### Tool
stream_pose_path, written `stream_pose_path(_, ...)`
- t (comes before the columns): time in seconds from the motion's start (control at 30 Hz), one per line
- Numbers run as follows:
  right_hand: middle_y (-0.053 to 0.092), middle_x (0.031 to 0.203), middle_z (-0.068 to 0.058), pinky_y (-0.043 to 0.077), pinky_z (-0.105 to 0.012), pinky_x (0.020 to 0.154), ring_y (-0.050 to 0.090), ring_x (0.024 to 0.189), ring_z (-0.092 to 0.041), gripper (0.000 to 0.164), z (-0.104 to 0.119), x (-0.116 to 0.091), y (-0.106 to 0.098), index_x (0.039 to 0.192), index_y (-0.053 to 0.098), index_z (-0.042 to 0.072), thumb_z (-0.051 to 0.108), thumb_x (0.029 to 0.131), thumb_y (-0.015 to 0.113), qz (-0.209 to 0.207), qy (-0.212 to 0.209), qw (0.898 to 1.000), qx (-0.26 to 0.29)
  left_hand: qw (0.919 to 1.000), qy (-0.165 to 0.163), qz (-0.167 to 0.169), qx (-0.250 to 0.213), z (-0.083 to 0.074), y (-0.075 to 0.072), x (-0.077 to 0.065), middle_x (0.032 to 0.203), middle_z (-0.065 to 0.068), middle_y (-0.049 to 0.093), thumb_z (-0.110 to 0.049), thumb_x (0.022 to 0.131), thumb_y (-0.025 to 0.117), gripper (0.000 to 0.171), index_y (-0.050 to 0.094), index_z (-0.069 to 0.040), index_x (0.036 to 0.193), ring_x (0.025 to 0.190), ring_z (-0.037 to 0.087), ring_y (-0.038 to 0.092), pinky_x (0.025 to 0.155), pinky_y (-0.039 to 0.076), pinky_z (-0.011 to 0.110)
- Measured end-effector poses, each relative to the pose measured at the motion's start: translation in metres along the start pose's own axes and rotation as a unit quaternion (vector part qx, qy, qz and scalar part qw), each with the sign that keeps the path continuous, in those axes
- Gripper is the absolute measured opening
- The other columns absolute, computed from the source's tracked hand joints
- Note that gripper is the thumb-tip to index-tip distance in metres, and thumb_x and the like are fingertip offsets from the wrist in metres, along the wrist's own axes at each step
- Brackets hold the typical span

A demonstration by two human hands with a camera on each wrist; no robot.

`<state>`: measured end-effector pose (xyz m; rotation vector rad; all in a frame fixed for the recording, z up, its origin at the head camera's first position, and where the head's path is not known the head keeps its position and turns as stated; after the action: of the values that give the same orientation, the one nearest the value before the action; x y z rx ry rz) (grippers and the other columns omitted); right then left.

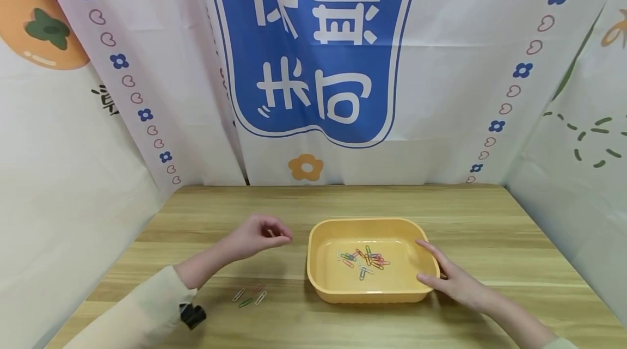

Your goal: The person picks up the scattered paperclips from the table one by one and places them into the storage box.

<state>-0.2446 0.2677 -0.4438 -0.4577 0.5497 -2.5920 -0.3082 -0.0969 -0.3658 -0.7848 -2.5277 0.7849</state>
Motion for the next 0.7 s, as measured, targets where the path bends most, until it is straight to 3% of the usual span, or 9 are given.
stream_pose_path(0.2, 0.007, 0.143, -0.046, 0.047, -0.018, 0.084, 0.039, 0.117, 0.009, 0.064, -0.002, -0.001, 0.000, 0.150, 0.020, -0.001, -0.003, 0.096, 0.054, -0.004, 0.011, 1.000, 0.000, 0.9981, -0.038, -0.008, 0.047, 0.026, -0.030, -0.036, 0.088, -0.005, 0.066, -0.014, 0.091, 0.070, 0.006, 0.072, -0.010, 0.093, 0.077, 0.014, 0.060, 0.065, 0.053, 0.028)
stream_pose_path(0.33, 0.010, 0.145, -0.045, 0.045, -0.016, 0.085, 0.037, 0.117, 0.012, 0.063, -0.002, -0.001, 0.000, 0.149, 0.021, -0.003, -0.001, 0.096, 0.055, -0.010, 0.019, 1.000, -0.017, 0.9965, -0.056, 0.007, 0.062, 0.046, -0.041, -0.059, 0.094, -0.001, 0.067, -0.013, 0.090, 0.071, 0.008, 0.072, -0.009, 0.096, 0.083, 0.015, 0.061, 0.069, 0.054, 0.028)
stream_pose_path(0.53, 0.008, 0.146, -0.044, 0.045, -0.017, 0.086, 0.039, 0.117, 0.011, 0.064, -0.003, 0.000, 0.002, 0.148, 0.019, -0.006, 0.001, 0.097, 0.055, -0.002, 0.028, 1.000, -0.014, 0.9931, -0.088, 0.069, 0.034, 0.074, -0.031, -0.093, 0.105, 0.006, 0.067, -0.008, 0.087, 0.073, 0.019, 0.070, -0.006, 0.106, 0.094, 0.022, 0.062, 0.076, 0.054, 0.029)
stream_pose_path(0.7, 0.008, 0.146, -0.044, 0.044, -0.016, 0.086, 0.039, 0.117, 0.010, 0.064, -0.001, 0.000, 0.001, 0.149, 0.019, -0.005, 0.000, 0.096, 0.056, -0.003, 0.023, 1.000, -0.014, 0.9905, -0.090, 0.104, 0.008, 0.081, -0.016, -0.106, 0.109, 0.002, 0.067, -0.008, 0.084, 0.075, 0.027, 0.069, -0.010, 0.110, 0.102, 0.022, 0.061, 0.083, 0.053, 0.031)
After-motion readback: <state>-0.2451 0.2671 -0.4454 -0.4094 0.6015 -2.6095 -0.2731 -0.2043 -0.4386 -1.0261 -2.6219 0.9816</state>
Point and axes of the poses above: each hand's wrist, its own x-axis towards the middle knuckle, its own y-axis out of the palm, z = x × y, the point moved 7 cm from there along x, towards the middle knuckle
